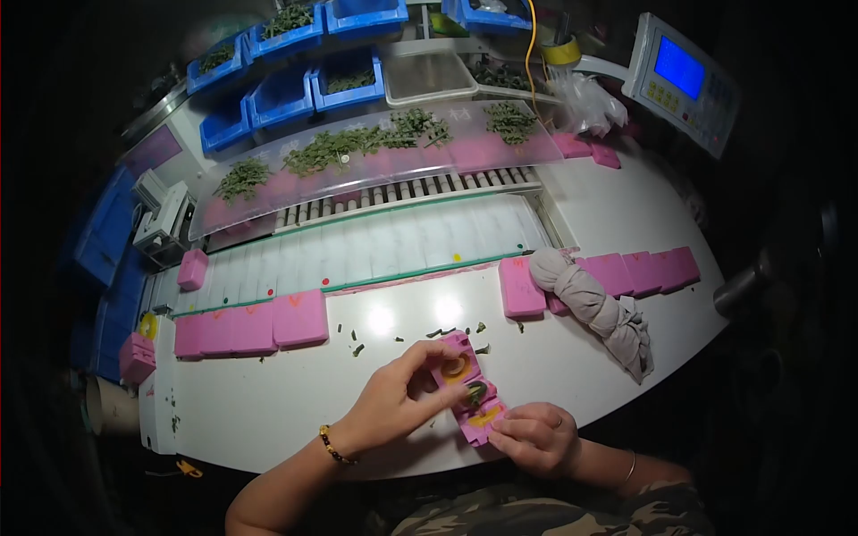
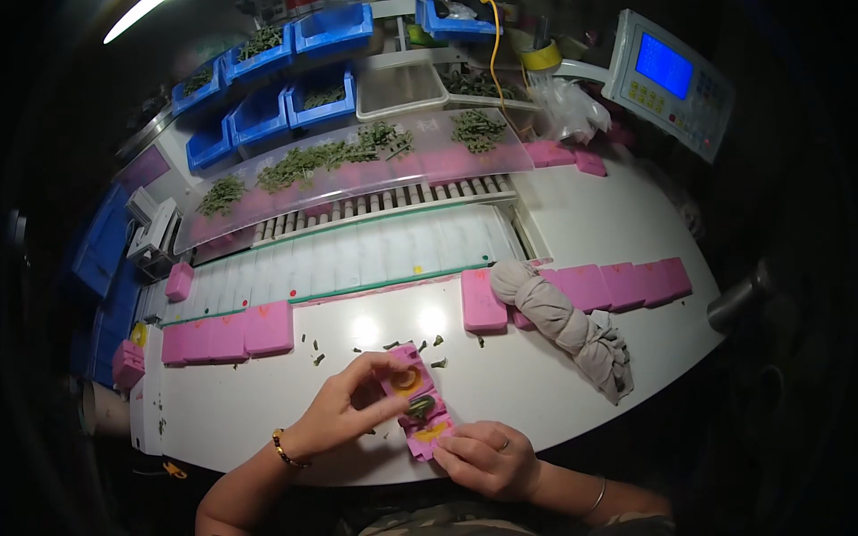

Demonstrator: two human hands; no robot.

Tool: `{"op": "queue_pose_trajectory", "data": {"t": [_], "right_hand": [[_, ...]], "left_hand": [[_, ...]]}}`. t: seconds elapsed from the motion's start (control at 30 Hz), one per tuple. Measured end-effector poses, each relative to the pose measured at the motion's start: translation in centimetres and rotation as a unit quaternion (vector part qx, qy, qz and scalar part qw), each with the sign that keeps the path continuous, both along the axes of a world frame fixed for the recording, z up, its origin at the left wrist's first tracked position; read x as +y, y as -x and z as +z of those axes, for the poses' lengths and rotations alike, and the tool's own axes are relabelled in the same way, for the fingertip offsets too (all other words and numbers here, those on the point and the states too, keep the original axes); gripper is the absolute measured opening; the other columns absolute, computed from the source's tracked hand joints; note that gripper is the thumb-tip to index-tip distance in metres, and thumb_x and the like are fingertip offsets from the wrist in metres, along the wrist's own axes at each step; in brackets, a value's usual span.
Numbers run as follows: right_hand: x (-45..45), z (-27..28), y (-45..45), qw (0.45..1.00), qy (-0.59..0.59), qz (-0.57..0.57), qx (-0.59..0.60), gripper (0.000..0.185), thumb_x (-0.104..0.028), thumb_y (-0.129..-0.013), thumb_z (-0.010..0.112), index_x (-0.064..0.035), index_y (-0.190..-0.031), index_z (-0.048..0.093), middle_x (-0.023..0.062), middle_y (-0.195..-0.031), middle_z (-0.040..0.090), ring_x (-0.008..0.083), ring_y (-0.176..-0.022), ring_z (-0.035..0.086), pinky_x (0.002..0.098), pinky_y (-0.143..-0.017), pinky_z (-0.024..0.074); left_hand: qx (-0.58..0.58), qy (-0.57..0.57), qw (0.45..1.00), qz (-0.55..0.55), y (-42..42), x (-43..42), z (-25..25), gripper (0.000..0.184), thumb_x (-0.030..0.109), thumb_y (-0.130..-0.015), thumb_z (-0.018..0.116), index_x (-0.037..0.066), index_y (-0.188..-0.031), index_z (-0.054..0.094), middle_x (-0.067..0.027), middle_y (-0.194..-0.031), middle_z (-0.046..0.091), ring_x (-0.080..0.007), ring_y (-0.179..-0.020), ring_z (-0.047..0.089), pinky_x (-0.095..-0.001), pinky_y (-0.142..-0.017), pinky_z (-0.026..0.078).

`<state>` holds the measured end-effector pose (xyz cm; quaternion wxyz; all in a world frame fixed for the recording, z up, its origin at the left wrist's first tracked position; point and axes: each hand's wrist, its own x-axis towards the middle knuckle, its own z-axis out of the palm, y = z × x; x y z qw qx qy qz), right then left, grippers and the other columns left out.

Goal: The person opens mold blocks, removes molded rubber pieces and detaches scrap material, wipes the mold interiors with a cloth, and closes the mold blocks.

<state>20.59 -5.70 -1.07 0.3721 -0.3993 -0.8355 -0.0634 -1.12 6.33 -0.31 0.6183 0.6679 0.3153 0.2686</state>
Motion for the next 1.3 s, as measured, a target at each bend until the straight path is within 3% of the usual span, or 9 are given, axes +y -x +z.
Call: {"op": "queue_pose_trajectory", "data": {"t": [0.07, 0.2, 0.37, 0.4, 0.53, 0.93, 1.07, 1.13, 1.3], "right_hand": [[-0.4, -0.2, -0.3, 1.000, 0.007, 0.017, -0.018, 0.019, -0.013, -0.072, 0.071, -0.0096, -0.090, 0.071, -0.0001, -0.093, 0.064, 0.0152, -0.092, 0.063, 0.0275, -0.071, 0.0546], [-0.3, -0.1, 0.1, 0.999, 0.024, 0.015, 0.028, 0.013, -0.011, -0.072, 0.075, -0.0078, -0.084, 0.069, 0.0011, -0.091, 0.065, 0.0161, -0.088, 0.064, 0.0276, -0.071, 0.0542], [1.0, 2.2, 0.0, 0.973, 0.179, 0.002, 0.143, 0.035, -0.017, -0.071, 0.084, -0.0029, -0.094, 0.062, 0.0103, -0.087, 0.063, 0.0258, -0.073, 0.063, 0.0336, -0.068, 0.0536], [1.7, 1.8, 0.3, 0.986, 0.125, -0.046, 0.102, 0.055, -0.031, -0.072, 0.084, -0.0004, -0.108, 0.056, 0.0137, -0.086, 0.061, 0.0293, -0.072, 0.063, 0.0362, -0.065, 0.0535], [3.7, 2.9, 1.8, 0.969, 0.203, -0.140, -0.013, 0.074, -0.054, -0.074, 0.075, 0.0019, -0.115, 0.050, 0.0152, -0.085, 0.061, 0.0296, -0.071, 0.065, 0.0364, -0.059, 0.0529], [4.5, 4.2, 0.2, 0.944, 0.313, -0.080, 0.073, 0.059, -0.041, -0.076, 0.078, 0.0007, -0.109, 0.054, 0.0138, -0.076, 0.064, 0.0273, -0.066, 0.067, 0.0353, -0.059, 0.0533], [6.3, 3.4, -2.5, 0.954, 0.269, -0.068, 0.117, 0.057, -0.033, -0.080, 0.078, 0.0004, -0.120, 0.056, 0.0147, -0.090, 0.065, 0.0290, -0.080, 0.066, 0.0369, -0.071, 0.0538], [7.9, 3.1, -3.0, 0.988, 0.082, -0.129, -0.030, 0.059, -0.030, -0.080, 0.077, 0.0003, -0.126, 0.054, 0.0153, -0.107, 0.063, 0.0287, -0.101, 0.062, 0.0384, -0.088, 0.0488], [12.0, 1.5, -2.8, 0.982, 0.077, -0.111, -0.134, 0.060, -0.028, -0.079, 0.075, 0.0003, -0.128, 0.054, 0.0127, -0.120, 0.060, 0.0276, -0.116, 0.054, 0.0426, -0.104, 0.0356]], "left_hand": [[0.031, -0.088, 0.995, -0.047, 0.0, -0.4, 1.2, 0.063, 0.028, -0.081, 0.080, 0.005, -0.130, 0.049, -0.0141, -0.121, 0.061, -0.0230, -0.110, 0.060, -0.0360, -0.094, 0.048], [0.095, -0.222, 0.969, -0.045, -0.4, -1.2, 1.7, 0.086, 0.031, -0.069, 0.087, 0.007, -0.137, 0.041, -0.0147, -0.126, 0.056, -0.0321, -0.112, 0.055, -0.0399, -0.098, 0.043], [0.080, -0.270, 0.959, -0.029, -0.8, -1.8, 1.4, 0.088, 0.027, -0.068, 0.087, 0.007, -0.138, 0.038, -0.0147, -0.125, 0.056, -0.0327, -0.112, 0.055, -0.0403, -0.097, 0.043], [0.089, -0.278, 0.956, -0.021, -0.8, -1.9, 1.5, 0.089, 0.025, -0.067, 0.086, 0.008, -0.139, 0.038, -0.0148, -0.124, 0.056, -0.0332, -0.111, 0.055, -0.0408, -0.097, 0.044], [0.114, -0.286, 0.951, -0.016, -0.7, -2.2, 1.2, 0.088, 0.022, -0.065, 0.084, 0.009, -0.139, 0.038, -0.0150, -0.122, 0.056, -0.0343, -0.111, 0.055, -0.0423, -0.096, 0.044], [0.117, -0.291, 0.949, -0.018, -0.6, -1.6, 1.5, 0.088, 0.025, -0.067, 0.084, 0.009, -0.140, 0.038, -0.0150, -0.125, 0.056, -0.0341, -0.108, 0.056, -0.0427, -0.094, 0.045], [0.117, -0.257, 0.958, -0.042, -0.7, -1.0, 1.3, 0.095, 0.035, -0.065, 0.088, 0.008, -0.141, 0.036, -0.0149, -0.127, 0.056, -0.0337, -0.109, 0.057, -0.0422, -0.095, 0.045], [0.120, -0.252, 0.959, -0.050, -0.9, -0.7, 1.2, 0.098, 0.039, -0.064, 0.089, 0.008, -0.141, 0.035, -0.0149, -0.127, 0.056, -0.0335, -0.109, 0.057, -0.0420, -0.095, 0.045], [0.156, -0.215, 0.962, -0.069, -0.9, -0.6, 1.9, 0.103, 0.034, -0.063, 0.092, 0.005, -0.141, 0.032, -0.0156, -0.133, 0.051, -0.0288, -0.122, 0.053, -0.0377, -0.104, 0.043]]}}
